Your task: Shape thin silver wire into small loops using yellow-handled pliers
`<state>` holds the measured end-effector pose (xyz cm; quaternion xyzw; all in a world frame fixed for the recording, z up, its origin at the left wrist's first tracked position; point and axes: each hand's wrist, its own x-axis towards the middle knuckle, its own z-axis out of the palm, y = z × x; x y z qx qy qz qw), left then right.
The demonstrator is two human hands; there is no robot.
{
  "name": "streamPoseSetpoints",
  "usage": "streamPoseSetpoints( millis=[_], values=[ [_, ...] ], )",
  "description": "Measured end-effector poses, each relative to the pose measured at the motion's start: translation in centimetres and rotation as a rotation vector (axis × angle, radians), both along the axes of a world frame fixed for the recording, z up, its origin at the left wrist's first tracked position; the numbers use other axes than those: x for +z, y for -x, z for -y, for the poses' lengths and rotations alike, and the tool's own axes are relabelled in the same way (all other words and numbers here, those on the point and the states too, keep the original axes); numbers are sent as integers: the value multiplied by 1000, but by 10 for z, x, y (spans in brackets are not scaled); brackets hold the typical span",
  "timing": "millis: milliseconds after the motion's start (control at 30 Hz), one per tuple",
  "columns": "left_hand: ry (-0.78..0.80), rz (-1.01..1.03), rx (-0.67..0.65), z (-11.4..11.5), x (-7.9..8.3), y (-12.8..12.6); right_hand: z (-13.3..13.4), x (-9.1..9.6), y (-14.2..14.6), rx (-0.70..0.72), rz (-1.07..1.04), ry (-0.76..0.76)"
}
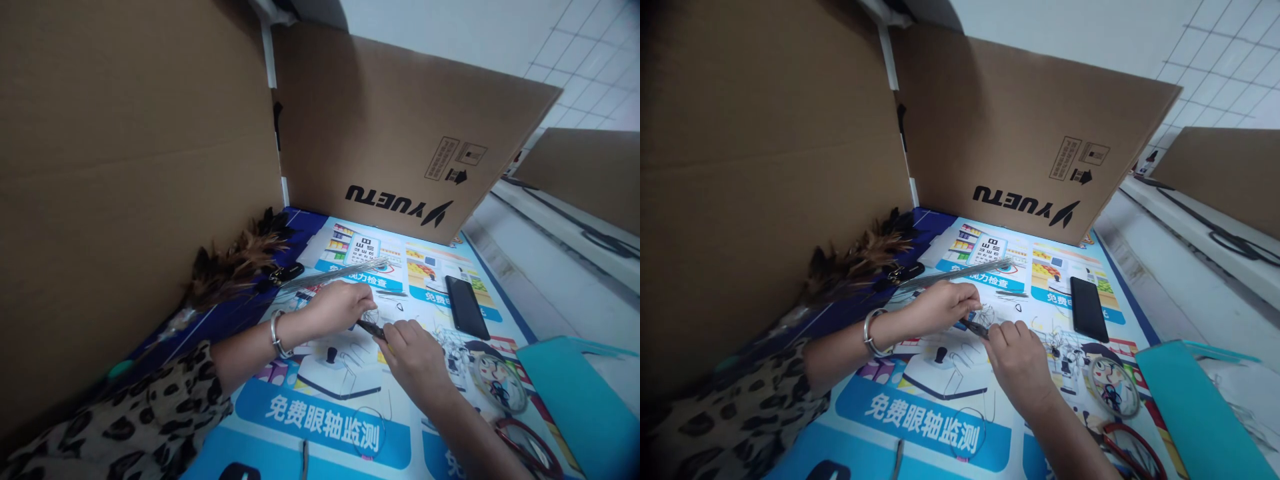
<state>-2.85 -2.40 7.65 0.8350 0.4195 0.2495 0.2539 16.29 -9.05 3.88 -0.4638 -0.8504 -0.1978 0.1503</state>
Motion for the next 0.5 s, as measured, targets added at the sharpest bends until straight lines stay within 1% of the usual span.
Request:
streamPoseSetpoints(
  millis=[267,500],
  values=[
    [-103,-127,-70,6,7,3,5,5,3,-35,-179,201],
    [-177,-218,-78,9,11,3,4,12,4,-58,-335,399]
  ],
)
